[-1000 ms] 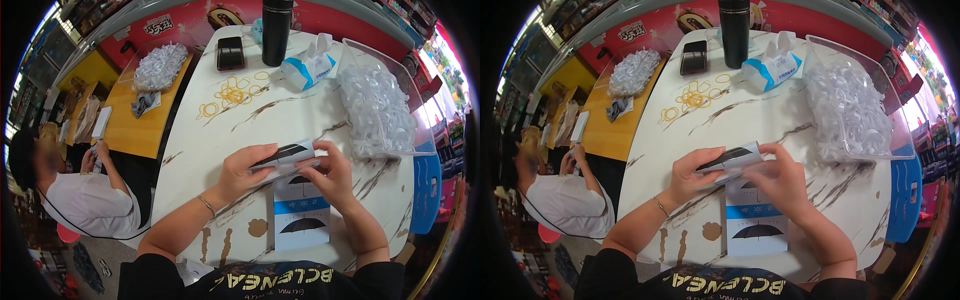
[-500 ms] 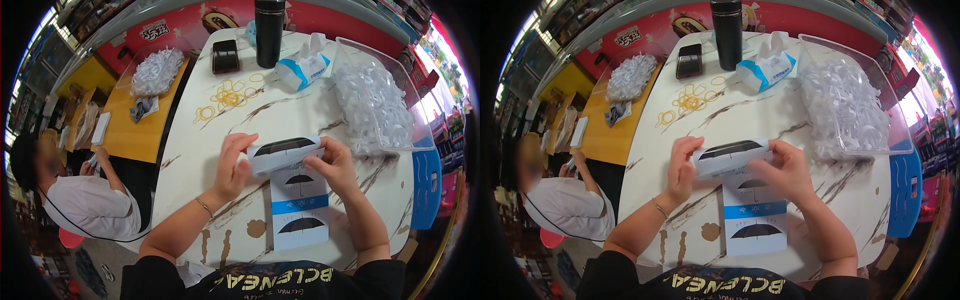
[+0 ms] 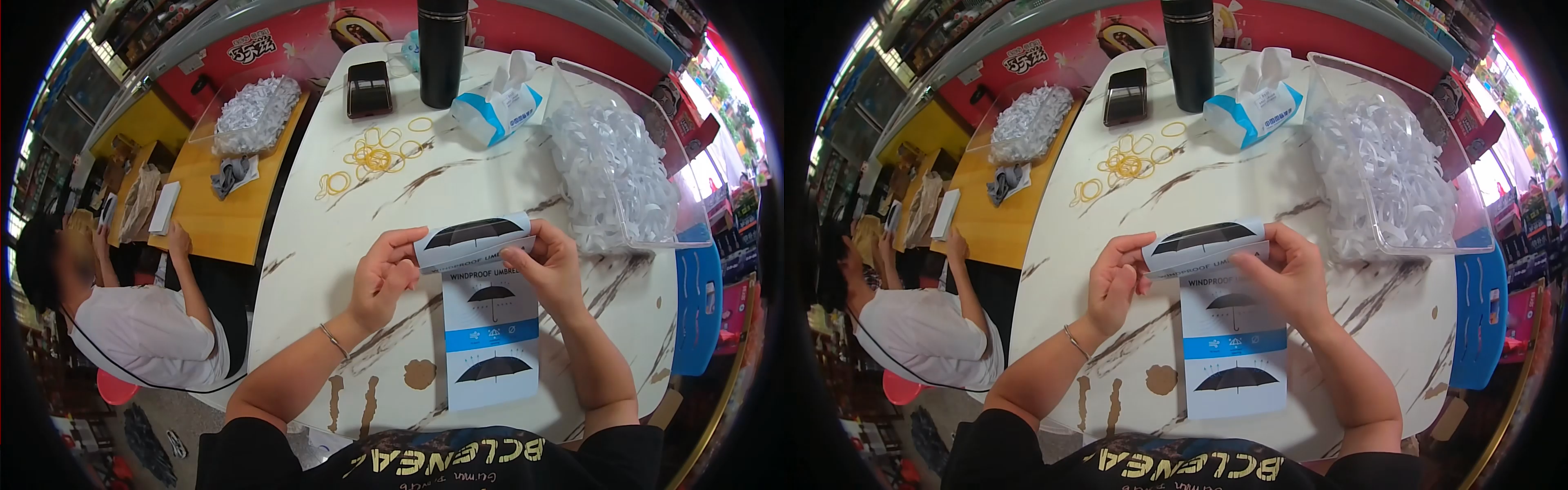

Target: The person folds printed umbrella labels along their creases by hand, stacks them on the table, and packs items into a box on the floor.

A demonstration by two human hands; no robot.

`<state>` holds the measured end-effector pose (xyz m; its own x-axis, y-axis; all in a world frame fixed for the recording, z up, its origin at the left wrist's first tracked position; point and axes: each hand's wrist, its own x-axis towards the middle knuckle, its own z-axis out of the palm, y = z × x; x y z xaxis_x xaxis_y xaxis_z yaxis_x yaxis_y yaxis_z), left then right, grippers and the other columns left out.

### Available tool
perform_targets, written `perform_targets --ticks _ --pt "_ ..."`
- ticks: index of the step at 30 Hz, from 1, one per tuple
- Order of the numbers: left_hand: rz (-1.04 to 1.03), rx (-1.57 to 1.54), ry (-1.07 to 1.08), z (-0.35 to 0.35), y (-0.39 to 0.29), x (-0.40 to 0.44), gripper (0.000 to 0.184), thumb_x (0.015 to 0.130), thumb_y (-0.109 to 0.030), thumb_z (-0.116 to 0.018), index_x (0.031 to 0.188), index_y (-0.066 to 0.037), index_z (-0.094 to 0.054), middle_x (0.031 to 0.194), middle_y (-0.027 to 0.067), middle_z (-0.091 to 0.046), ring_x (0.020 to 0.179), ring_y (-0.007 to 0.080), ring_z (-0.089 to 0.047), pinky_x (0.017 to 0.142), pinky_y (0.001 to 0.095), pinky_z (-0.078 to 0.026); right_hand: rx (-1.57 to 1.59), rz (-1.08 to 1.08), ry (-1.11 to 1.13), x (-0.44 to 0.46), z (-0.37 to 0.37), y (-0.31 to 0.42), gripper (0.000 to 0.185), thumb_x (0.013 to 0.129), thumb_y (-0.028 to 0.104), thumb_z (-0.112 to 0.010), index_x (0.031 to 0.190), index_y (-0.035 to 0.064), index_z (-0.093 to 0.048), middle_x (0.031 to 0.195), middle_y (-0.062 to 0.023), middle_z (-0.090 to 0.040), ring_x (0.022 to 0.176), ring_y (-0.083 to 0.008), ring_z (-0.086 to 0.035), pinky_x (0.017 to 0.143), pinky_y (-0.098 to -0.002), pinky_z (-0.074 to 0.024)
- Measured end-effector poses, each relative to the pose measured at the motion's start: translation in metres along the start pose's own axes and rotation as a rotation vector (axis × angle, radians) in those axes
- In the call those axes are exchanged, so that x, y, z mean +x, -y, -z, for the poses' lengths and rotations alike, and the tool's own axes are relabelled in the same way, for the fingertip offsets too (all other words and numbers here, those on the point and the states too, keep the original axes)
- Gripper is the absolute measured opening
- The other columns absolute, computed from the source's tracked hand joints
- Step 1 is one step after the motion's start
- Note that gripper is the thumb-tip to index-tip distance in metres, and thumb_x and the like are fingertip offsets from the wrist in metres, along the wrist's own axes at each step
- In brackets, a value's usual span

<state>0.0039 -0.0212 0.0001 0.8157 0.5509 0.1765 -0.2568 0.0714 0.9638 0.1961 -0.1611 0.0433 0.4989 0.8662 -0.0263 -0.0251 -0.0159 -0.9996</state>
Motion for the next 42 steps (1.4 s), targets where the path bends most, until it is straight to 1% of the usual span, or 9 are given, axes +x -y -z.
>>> perform_targets --ticks 3,6,9,12,15,24,27,39,42 --pt "-0.014 0.019 -0.011 -0.0037 -0.0032 0.0014 0.036 0.089 -0.007 -0.040 0.123 0.003 -0.039 0.104 0.0098 -0.058 0.073 0.0061 -0.046 0.061 0.0196 -0.040 -0.001 -0.001 -0.005 0.0007 0.0005 -0.0020 0.024 0.080 0.002 -0.064 0.102 -0.0039 -0.056 0.092 -0.0080 -0.065 0.082 -0.0087 -0.061 0.072 -0.0206 -0.0489" --pt "0.005 0.013 -0.029 -0.0048 -0.0043 0.0013 0.035 0.088 -0.003 -0.041 0.122 0.003 -0.040 0.096 0.0077 -0.058 0.067 0.0049 -0.044 0.059 0.0188 -0.040 -0.008 -0.020 -0.007 0.0001 -0.0006 -0.0006 0.025 0.080 0.002 -0.064 0.102 -0.0040 -0.056 0.091 -0.0079 -0.065 0.081 -0.0087 -0.061 0.072 -0.0205 -0.0489" --pt "-0.016 0.058 -0.027 -0.0016 0.0010 0.0012 0.033 0.089 -0.002 -0.040 0.121 0.002 -0.042 0.081 0.0024 -0.054 0.061 0.0041 -0.042 0.058 0.0179 -0.039 -0.013 -0.014 -0.005 0.0001 -0.0008 -0.0015 0.025 0.080 0.002 -0.064 0.102 -0.0040 -0.056 0.092 -0.0080 -0.065 0.081 -0.0087 -0.061 0.072 -0.0205 -0.0490" --pt "-0.021 0.059 -0.036 -0.0032 -0.0016 0.0015 0.030 0.091 -0.003 -0.040 0.120 0.002 -0.043 0.072 -0.0014 -0.047 0.060 0.0041 -0.041 0.057 0.0173 -0.038 -0.013 -0.026 0.000 0.0002 -0.0005 -0.0028 0.024 0.080 0.002 -0.063 0.102 -0.0039 -0.055 0.092 -0.0081 -0.065 0.081 -0.0088 -0.061 0.071 -0.0208 -0.0492" --pt "-0.021 0.063 -0.051 -0.0037 -0.0005 0.0022 0.028 0.092 -0.006 -0.042 0.119 0.001 -0.045 0.069 -0.0027 -0.044 0.058 0.0039 -0.041 0.056 0.0173 -0.038 -0.011 -0.028 -0.001 0.0003 -0.0013 -0.0027 0.024 0.080 0.002 -0.063 0.102 -0.0037 -0.055 0.092 -0.0084 -0.065 0.082 -0.0090 -0.061 0.072 -0.0210 -0.0494" --pt "-0.027 0.081 -0.067 -0.0025 0.0025 0.0033 0.026 0.094 -0.011 -0.045 0.117 0.000 -0.047 0.070 -0.0017 -0.049 0.057 0.0039 -0.042 0.054 0.0176 -0.037 -0.018 -0.044 0.014 0.0002 -0.0021 -0.0030 0.024 0.080 0.002 -0.063 0.102 -0.0034 -0.054 0.092 -0.0083 -0.065 0.082 -0.0094 -0.061 0.072 -0.0212 -0.0495" --pt "-0.013 0.073 -0.089 -0.0037 0.0008 0.0034 0.025 0.094 -0.009 -0.045 0.116 0.001 -0.047 0.068 -0.0017 -0.051 0.058 0.0034 -0.042 0.054 0.0179 -0.036 -0.025 -0.042 0.014 0.0004 -0.0026 -0.0037 0.024 0.080 0.002 -0.063 0.102 -0.0034 -0.054 0.091 -0.0083 -0.065 0.081 -0.0094 -0.061 0.072 -0.0211 -0.0495" --pt "-0.018 0.090 -0.109 -0.0028 0.0019 0.0033 0.024 0.093 -0.010 -0.047 0.114 0.001 -0.048 0.068 -0.0015 -0.053 0.057 0.0034 -0.043 0.053 0.0175 -0.037 -0.036 -0.067 0.000 0.0002 -0.0021 -0.0084 0.023 0.082 0.007 -0.062 0.103 -0.0025 -0.055 0.089 -0.0063 -0.065 0.076 -0.0064 -0.059 0.068 -0.0195 -0.0474" --pt "-0.023 0.099 -0.114 -0.0024 0.0027 0.0030 0.024 0.093 -0.010 -0.048 0.114 0.001 -0.048 0.067 -0.0015 -0.053 0.057 0.0034 -0.043 0.052 0.0176 -0.037 -0.025 -0.052 -0.012 0.0000 -0.0046 -0.0093 0.019 0.084 0.005 -0.060 0.100 -0.0028 -0.055 0.086 -0.0063 -0.065 0.075 -0.0071 -0.059 0.067 -0.0202 -0.0490"
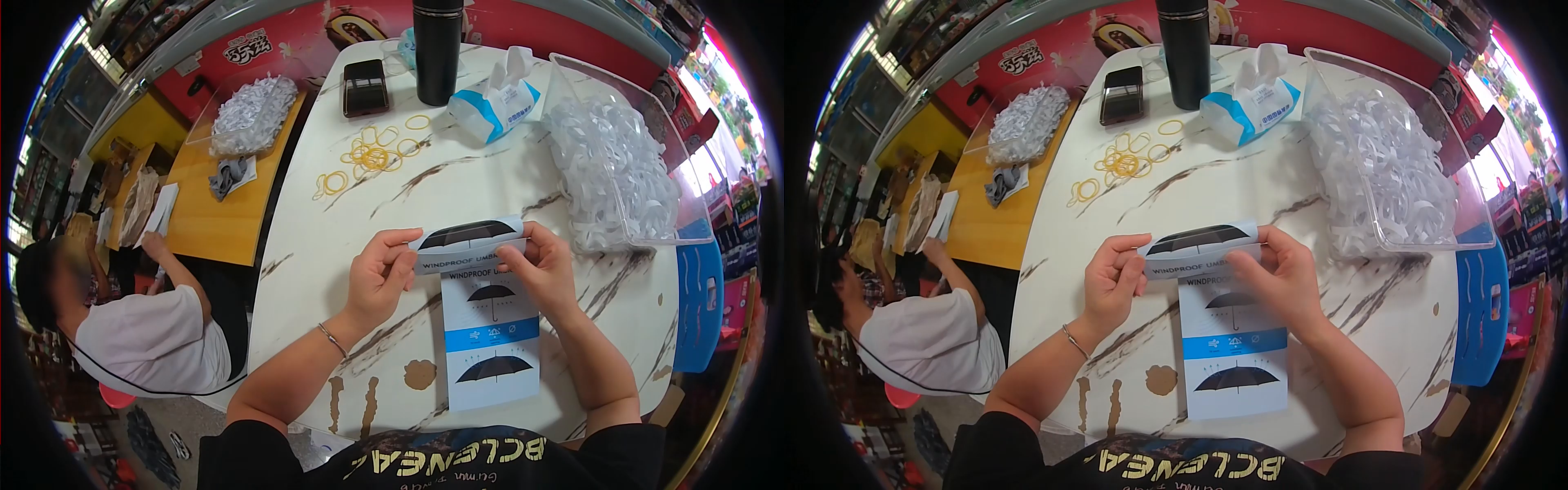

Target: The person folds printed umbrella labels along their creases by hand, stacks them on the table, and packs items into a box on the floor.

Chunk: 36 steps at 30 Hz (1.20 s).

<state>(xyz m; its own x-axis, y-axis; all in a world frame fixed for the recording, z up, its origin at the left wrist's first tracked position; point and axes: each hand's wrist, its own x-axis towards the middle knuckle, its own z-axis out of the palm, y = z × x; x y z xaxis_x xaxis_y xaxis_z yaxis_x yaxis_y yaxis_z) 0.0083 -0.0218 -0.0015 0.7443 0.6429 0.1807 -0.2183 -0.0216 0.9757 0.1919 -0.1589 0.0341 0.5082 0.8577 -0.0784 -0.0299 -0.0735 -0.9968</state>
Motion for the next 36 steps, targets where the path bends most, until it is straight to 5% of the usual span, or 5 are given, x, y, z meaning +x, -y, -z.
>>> perform_targets --ticks 36 --pt "-0.011 0.007 0.001 -0.0017 0.0024 -0.0020 0.023 0.092 -0.006 -0.047 0.113 0.002 -0.049 0.067 -0.0005 -0.054 0.056 0.0028 -0.043 0.051 0.0176 -0.038 -0.045 -0.005 -0.022 -0.0011 -0.0017 0.0027 0.020 0.083 0.005 -0.061 0.099 -0.0056 -0.056 0.087 -0.0083 -0.066 0.077 -0.0088 -0.062 0.067 -0.0204 -0.0495"
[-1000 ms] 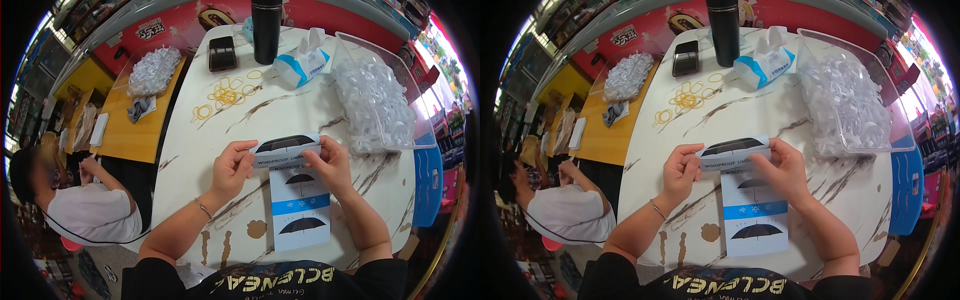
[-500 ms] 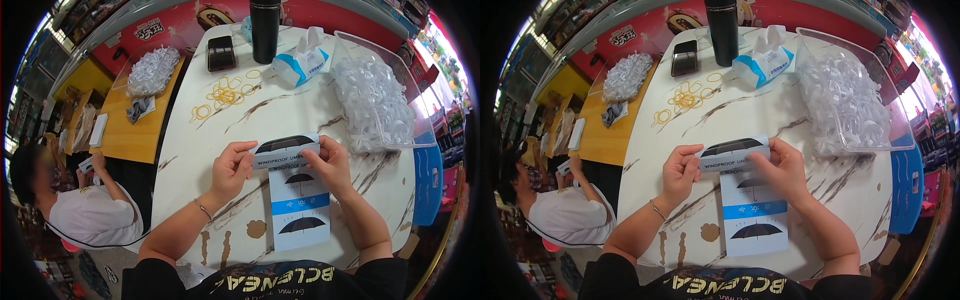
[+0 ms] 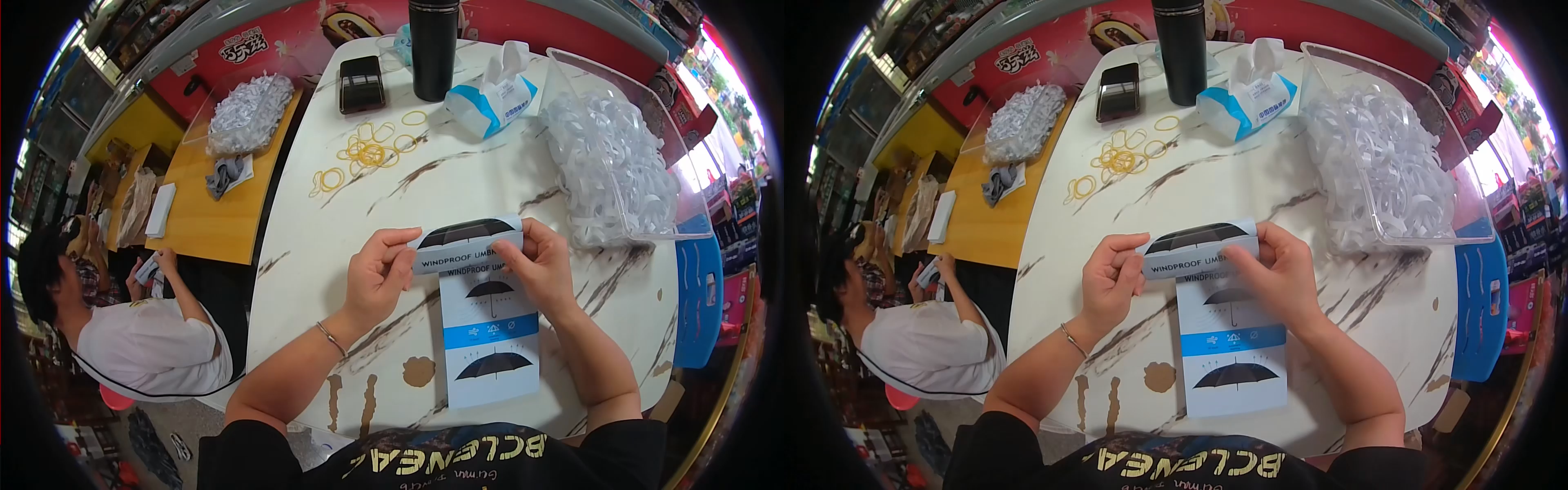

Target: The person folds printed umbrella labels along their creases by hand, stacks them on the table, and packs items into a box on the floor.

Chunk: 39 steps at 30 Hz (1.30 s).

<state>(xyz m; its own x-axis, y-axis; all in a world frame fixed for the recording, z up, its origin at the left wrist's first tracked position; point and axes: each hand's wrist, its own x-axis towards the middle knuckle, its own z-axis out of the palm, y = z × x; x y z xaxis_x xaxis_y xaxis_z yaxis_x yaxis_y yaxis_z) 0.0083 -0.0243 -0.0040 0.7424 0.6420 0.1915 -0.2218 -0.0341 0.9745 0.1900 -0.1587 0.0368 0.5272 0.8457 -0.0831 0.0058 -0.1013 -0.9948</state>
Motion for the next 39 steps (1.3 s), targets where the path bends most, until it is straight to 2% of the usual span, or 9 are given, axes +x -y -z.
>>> perform_targets --ticks 21,24,27,30,33,36,39 --pt "-0.066 0.050 -0.026 -0.002 -0.001 -0.004 0.021 0.091 -0.005 -0.049 0.111 0.002 -0.050 0.068 0.0019 -0.057 0.055 0.0031 -0.046 0.049 0.0171 -0.039 0.022 0.034 -0.012 0.002 0.002 -0.003 0.019 0.081 0.007 -0.064 0.096 -0.0044 -0.061 0.083 -0.0063 -0.066 0.075 -0.0074 -0.061 0.066 -0.0199 -0.0486" --pt "-0.101 0.080 -0.055 -0.004 -0.003 -0.005 0.019 0.090 -0.004 -0.050 0.108 0.001 -0.049 0.069 0.0026 -0.058 0.054 0.0029 -0.047 0.048 0.0168 -0.038 -0.034 0.039 -0.025 0.003 0.004 -0.003 0.016 0.080 0.008 -0.065 0.092 -0.0028 -0.064 0.079 -0.0042 -0.066 0.071 -0.0057 -0.059 0.063 -0.0194 -0.0475" --pt "-0.149 0.062 -0.076 -0.004 -0.001 -0.005 0.015 0.089 -0.003 -0.051 0.104 0.000 -0.049 0.068 0.0028 -0.058 0.053 0.0027 -0.047 0.047 0.0163 -0.037 -0.217 0.114 -0.069 0.001 0.006 0.004 0.015 0.080 0.008 -0.065 0.091 -0.0018 -0.066 0.075 -0.0024 -0.063 0.064 -0.0060 -0.055 0.058 -0.0201 -0.0465" --pt "-0.177 0.054 -0.086 -0.005 -0.003 -0.005 0.014 0.089 -0.001 -0.052 0.102 -0.001 -0.047 0.067 0.0030 -0.058 0.052 0.0026 -0.048 0.046 0.0158 -0.037 -0.383 0.265 -0.146 0.002 0.007 0.005 0.015 0.078 0.007 -0.065 0.090 -0.0015 -0.066 0.075 -0.0026 -0.056 0.062 -0.0083 -0.052 0.054 -0.0207 -0.0457" --pt "-0.171 0.082 -0.094 -0.010 -0.008 -0.007 0.014 0.088 0.000 -0.052 0.101 -0.001 -0.047 0.066 0.0029 -0.058 0.052 0.0031 -0.049 0.047 0.0159 -0.038 -0.388 0.376 -0.183 0.004 0.007 0.002 0.013 0.076 0.006 -0.065 0.087 -0.0017 -0.065 0.078 -0.0039 -0.049 0.066 -0.0101 -0.052 0.053 -0.0209 -0.0460" --pt "-0.205 0.112 -0.062 -0.014 -0.006 -0.012 0.015 0.087 0.001 -0.053 0.102 -0.001 -0.048 0.066 0.0037 -0.059 0.052 0.0038 -0.051 0.047 0.0165 -0.040 -0.233 0.285 -0.163 0.003 0.004 -0.003 0.016 0.074 0.008 -0.068 0.087 -0.0007 -0.063 0.086 -0.0043 -0.047 0.077 -0.0095 -0.052 0.054 -0.0203 -0.0466" --pt "-0.209 0.157 0.000 -0.021 -0.012 -0.019 0.016 0.087 0.000 -0.053 0.103 -0.001 -0.049 0.065 0.0041 -0.060 0.053 0.0047 -0.054 0.048 0.0174 -0.042 -0.341 0.280 -0.161 -0.001 -0.001 0.001 0.036 0.069 0.013 -0.075 0.096 -0.0003 -0.056 0.092 -0.0044 -0.047 0.084 -0.0103 -0.051 0.057 -0.0205 -0.0473"
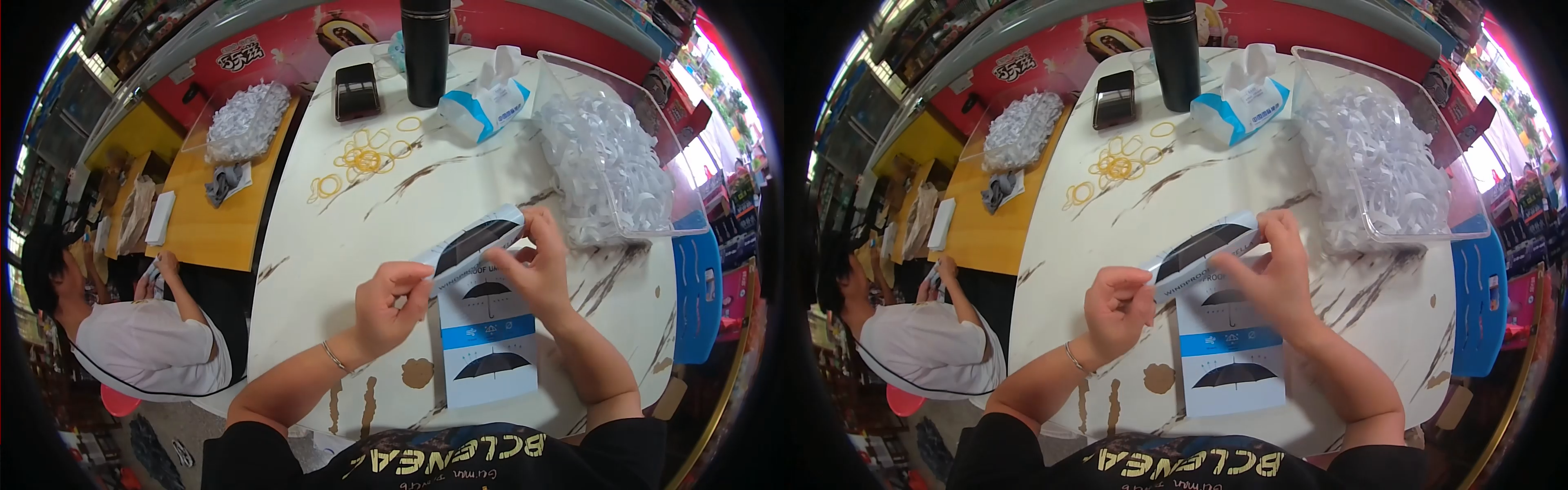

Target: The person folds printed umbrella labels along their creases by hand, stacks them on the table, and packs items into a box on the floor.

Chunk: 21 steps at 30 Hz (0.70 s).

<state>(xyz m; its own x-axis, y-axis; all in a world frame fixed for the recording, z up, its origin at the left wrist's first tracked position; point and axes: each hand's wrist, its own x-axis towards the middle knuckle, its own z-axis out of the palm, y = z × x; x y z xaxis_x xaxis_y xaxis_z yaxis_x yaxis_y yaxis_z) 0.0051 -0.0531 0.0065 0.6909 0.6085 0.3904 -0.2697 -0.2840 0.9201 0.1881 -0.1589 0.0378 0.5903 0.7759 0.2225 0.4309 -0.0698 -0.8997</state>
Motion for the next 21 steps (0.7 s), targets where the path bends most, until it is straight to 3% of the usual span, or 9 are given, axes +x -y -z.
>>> perform_targets --ticks 6,9,14,18,21 --pt "-0.082 0.082 0.056 -0.007 -0.003 -0.009 0.019 0.085 0.000 -0.057 0.102 -0.001 -0.051 0.068 0.0080 -0.062 0.053 0.0100 -0.059 0.048 0.0197 -0.043 0.022 0.092 -0.035 -0.010 -0.012 0.012 0.071 0.056 0.019 -0.084 0.111 0.0000 -0.043 0.098 -0.0058 -0.048 0.089 -0.0145 -0.051 0.067 -0.0259 -0.0457" --pt "-0.105 0.079 0.027 -0.008 -0.001 -0.008 0.020 0.084 0.000 -0.059 0.103 -0.001 -0.051 0.069 0.0075 -0.062 0.054 0.0090 -0.059 0.048 0.0198 -0.044 -0.171 0.224 -0.095 -0.008 -0.007 0.012 0.062 0.061 0.019 -0.081 0.107 -0.0009 -0.047 0.092 -0.0068 -0.054 0.085 -0.0139 -0.052 0.068 -0.0269 -0.0438" --pt "-0.072 0.165 0.010 -0.005 0.001 -0.003 0.026 0.084 0.008 -0.053 0.106 0.001 -0.042 0.066 0.0048 -0.056 0.054 0.0060 -0.052 0.047 0.0178 -0.042 0.001 0.134 -0.114 0.000 0.001 0.005 0.025 0.073 0.013 -0.071 0.088 -0.0008 -0.056 0.074 -0.0066 -0.059 0.069 -0.0159 -0.053 0.065 -0.0281 -0.0425" --pt "0.253 -0.026 -0.168 0.000 -0.002 0.009 0.021 0.084 -0.002 -0.061 0.101 0.000 -0.049 0.061 -0.0013 -0.053 0.048 0.0018 -0.042 0.044 0.0171 -0.034 -0.018 0.145 -0.111 0.002 0.005 -0.005 0.010 0.076 0.008 -0.066 0.080 0.0013 -0.060 0.072 -0.0088 -0.060 0.064 -0.0209 -0.055 0.063 -0.0303 -0.0430" --pt "0.306 -0.221 -0.177 0.013 0.008 0.025 0.023 0.086 -0.003 -0.057 0.105 -0.002 -0.044 0.060 -0.0008 -0.054 0.047 0.0018 -0.038 0.042 0.0166 -0.029 -0.321 0.438 -0.111 0.004 0.009 -0.005 0.010 0.076 0.009 -0.066 0.080 0.0027 -0.060 0.072 -0.0110 -0.060 0.065 -0.0263 -0.056 0.061 -0.0324 -0.0439"
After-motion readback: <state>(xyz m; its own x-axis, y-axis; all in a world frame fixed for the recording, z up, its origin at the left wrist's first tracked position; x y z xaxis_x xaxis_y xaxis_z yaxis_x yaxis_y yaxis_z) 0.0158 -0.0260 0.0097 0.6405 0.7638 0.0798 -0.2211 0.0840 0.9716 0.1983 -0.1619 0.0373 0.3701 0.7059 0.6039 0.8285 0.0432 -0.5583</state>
